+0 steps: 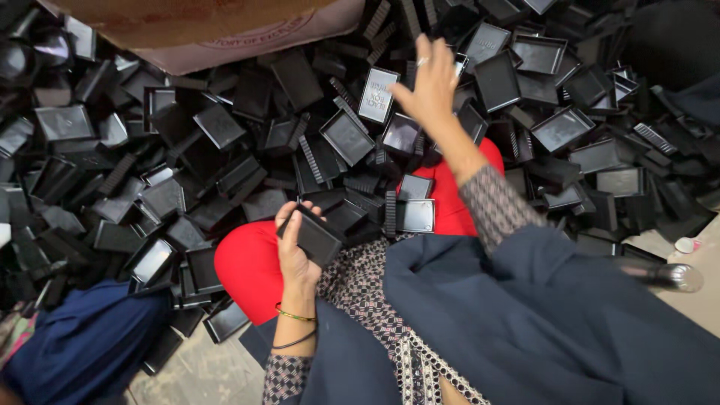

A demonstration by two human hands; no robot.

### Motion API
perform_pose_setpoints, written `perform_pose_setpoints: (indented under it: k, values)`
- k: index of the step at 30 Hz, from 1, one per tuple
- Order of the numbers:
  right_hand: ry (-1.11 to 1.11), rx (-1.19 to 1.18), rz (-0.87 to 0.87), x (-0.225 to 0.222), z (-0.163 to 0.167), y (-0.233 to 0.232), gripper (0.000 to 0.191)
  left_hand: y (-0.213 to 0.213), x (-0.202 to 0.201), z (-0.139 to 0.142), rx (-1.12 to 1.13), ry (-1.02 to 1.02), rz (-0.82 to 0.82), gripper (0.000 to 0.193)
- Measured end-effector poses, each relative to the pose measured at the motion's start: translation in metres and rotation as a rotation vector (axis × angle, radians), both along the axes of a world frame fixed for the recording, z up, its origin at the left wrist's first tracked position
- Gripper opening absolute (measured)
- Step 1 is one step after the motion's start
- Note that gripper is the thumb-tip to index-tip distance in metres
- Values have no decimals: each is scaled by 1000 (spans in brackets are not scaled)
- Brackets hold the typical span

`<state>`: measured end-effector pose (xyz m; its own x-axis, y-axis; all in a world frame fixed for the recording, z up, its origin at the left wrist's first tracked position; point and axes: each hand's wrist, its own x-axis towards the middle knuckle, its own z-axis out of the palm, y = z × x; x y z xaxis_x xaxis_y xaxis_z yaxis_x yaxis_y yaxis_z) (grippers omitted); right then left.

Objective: The person sits on the floor and repeatedly picks up small black plastic cases from a large pile, opens them, and places them into a cardboard box. The action is continuous and repetitive throughout the clip.

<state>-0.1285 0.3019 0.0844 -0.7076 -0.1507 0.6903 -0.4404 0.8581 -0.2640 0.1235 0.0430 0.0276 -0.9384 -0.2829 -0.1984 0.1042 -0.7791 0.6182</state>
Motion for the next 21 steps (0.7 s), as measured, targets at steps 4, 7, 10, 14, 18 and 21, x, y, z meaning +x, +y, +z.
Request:
perform_pose_setpoints:
  k: [4, 7, 10, 14, 18, 21]
  values:
    - [21, 58, -92, -46, -23, 7, 87, 13, -10, -14, 35, -13, -114, 9]
    - [-251, 12, 26, -21, -31, 0, 71, 12, -16, -15, 45, -87, -152, 8]
    - [-292, -319, 233, 42, -8, -9, 50, 5, -24, -10, -60, -184, -195, 22]
    - [-848, -934, 800, 130, 1, -52, 43, 6, -43, -9, -177, -115, -379, 37]
    - [-494, -375, 592, 151, -2, -80, 65, 12, -70, -14, -291, -165, -161, 27]
    - [-261, -261, 643, 143, 2, -86, 88, 11, -81, -13, -445, -151, -17, 32]
